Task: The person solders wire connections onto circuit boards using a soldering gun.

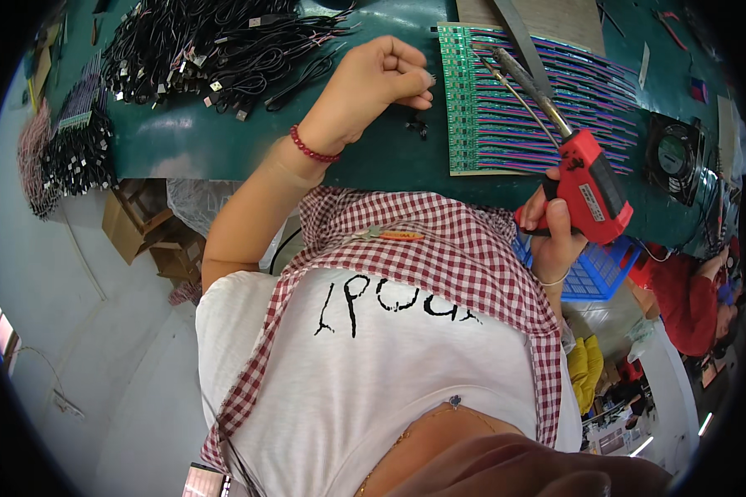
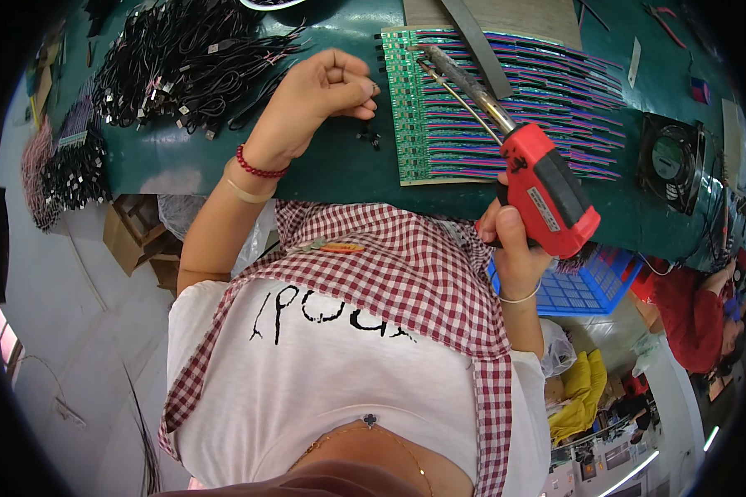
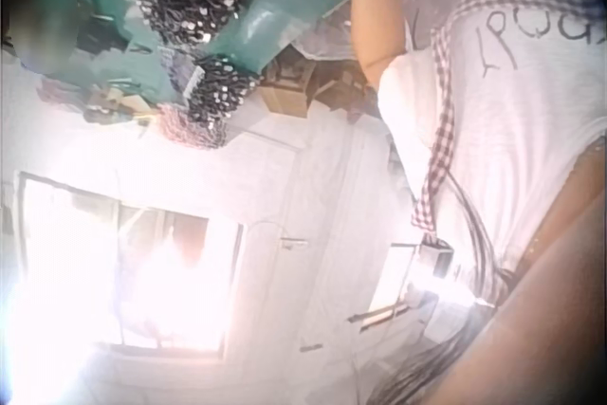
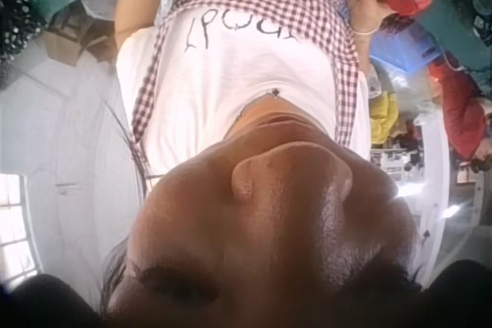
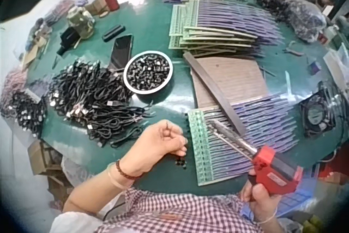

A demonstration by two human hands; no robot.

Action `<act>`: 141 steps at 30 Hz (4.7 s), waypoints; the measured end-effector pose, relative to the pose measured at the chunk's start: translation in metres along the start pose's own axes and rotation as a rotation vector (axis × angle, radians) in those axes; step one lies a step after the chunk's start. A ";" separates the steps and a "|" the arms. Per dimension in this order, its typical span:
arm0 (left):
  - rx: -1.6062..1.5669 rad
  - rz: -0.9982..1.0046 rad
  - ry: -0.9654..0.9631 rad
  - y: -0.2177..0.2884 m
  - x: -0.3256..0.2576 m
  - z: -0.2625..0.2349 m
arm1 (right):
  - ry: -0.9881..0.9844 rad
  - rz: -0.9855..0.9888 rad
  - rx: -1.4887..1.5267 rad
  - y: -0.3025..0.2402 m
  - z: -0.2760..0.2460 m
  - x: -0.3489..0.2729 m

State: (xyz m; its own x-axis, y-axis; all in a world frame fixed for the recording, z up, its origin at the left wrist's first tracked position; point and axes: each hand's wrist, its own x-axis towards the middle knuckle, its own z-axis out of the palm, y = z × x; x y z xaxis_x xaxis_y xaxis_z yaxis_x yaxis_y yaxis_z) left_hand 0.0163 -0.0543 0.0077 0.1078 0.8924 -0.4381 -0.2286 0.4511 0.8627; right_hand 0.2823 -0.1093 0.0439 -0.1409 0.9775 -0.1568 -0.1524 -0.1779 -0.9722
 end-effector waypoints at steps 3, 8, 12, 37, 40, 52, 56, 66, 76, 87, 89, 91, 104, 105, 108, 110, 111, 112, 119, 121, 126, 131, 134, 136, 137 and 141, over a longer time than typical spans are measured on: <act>0.072 0.017 -0.002 -0.003 0.009 0.005 | 0.010 0.040 0.011 0.002 0.000 -0.002; 0.143 0.031 -0.006 0.002 0.015 0.008 | -0.003 0.056 -0.010 0.006 -0.005 -0.004; 0.180 0.030 -0.052 0.004 0.018 0.005 | 0.000 0.086 -0.010 0.007 -0.007 -0.007; 0.224 -0.005 -0.059 0.008 0.024 0.005 | -0.001 0.155 -0.174 0.012 -0.007 -0.013; 0.224 0.020 -0.052 0.005 0.024 0.005 | 0.002 0.156 -0.177 0.013 -0.007 -0.013; 0.315 0.048 -0.069 0.005 0.027 0.004 | -0.004 0.146 -0.235 0.019 -0.012 -0.016; 0.310 0.047 -0.068 0.005 0.027 0.004 | -0.078 0.128 -0.298 0.019 -0.013 -0.017; 0.283 0.047 -0.078 0.004 0.028 0.003 | -0.007 0.141 -0.222 0.016 -0.008 -0.017; 0.286 0.039 -0.069 0.006 0.027 0.005 | -0.008 0.161 -0.244 0.021 -0.013 -0.020; 0.290 0.044 -0.056 0.005 0.027 0.006 | 0.043 0.147 -0.217 0.012 -0.010 -0.021; 0.288 0.045 -0.062 0.004 0.027 0.004 | 0.032 0.138 -0.214 0.011 -0.009 -0.020; 0.291 0.046 -0.072 0.004 0.028 0.004 | 0.046 0.141 -0.206 0.012 -0.008 -0.020; 0.292 0.049 -0.066 0.003 0.027 0.004 | 0.017 0.114 -0.228 0.013 -0.005 -0.016; 0.292 0.049 -0.065 0.003 0.027 0.004 | 0.017 0.113 -0.228 0.013 -0.005 -0.016; 0.279 0.038 -0.069 0.003 0.026 0.004 | 0.022 0.114 -0.216 0.013 -0.004 -0.016; 0.329 0.058 -0.072 0.004 0.024 0.004 | 0.028 0.107 -0.203 0.013 -0.003 -0.016; 0.378 0.078 -0.077 0.005 0.023 0.003 | 0.029 0.107 -0.203 0.012 -0.004 -0.016; 0.378 0.077 -0.078 0.006 0.021 0.003 | 0.028 0.106 -0.164 0.011 -0.006 -0.016; 1.192 0.357 -0.083 0.007 -0.032 0.008 | 0.058 0.030 -0.171 0.007 -0.007 -0.009; 1.244 0.377 -0.075 -0.001 -0.037 0.010 | 0.050 0.016 -0.162 0.005 -0.007 -0.006; 1.243 0.436 -0.039 -0.007 -0.038 0.009 | 0.038 -0.027 -0.171 0.002 -0.007 -0.004; 1.058 0.460 0.009 -0.002 -0.035 0.007 | 0.056 -0.015 -0.072 0.001 -0.008 -0.007; 0.803 0.376 -0.005 0.007 -0.034 0.012 | 0.044 -0.022 -0.046 0.001 -0.007 -0.007; 0.643 0.333 -0.021 0.009 -0.033 0.012 | 0.038 -0.031 -0.042 0.001 -0.005 -0.006; 0.575 0.246 -0.078 0.009 -0.032 0.011 | 0.034 -0.037 -0.038 0.000 -0.005 -0.005; 0.204 0.044 -0.082 0.009 -0.026 0.004 | 0.023 -0.049 -0.026 0.000 -0.005 -0.005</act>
State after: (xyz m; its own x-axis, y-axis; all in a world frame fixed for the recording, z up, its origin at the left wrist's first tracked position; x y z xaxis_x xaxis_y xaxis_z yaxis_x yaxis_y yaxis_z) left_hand 0.0149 -0.0735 0.0281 0.1821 0.9053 -0.3839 -0.0352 0.3961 0.9175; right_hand 0.2880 -0.1133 0.0436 -0.1113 0.9874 -0.1128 -0.1333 -0.1273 -0.9829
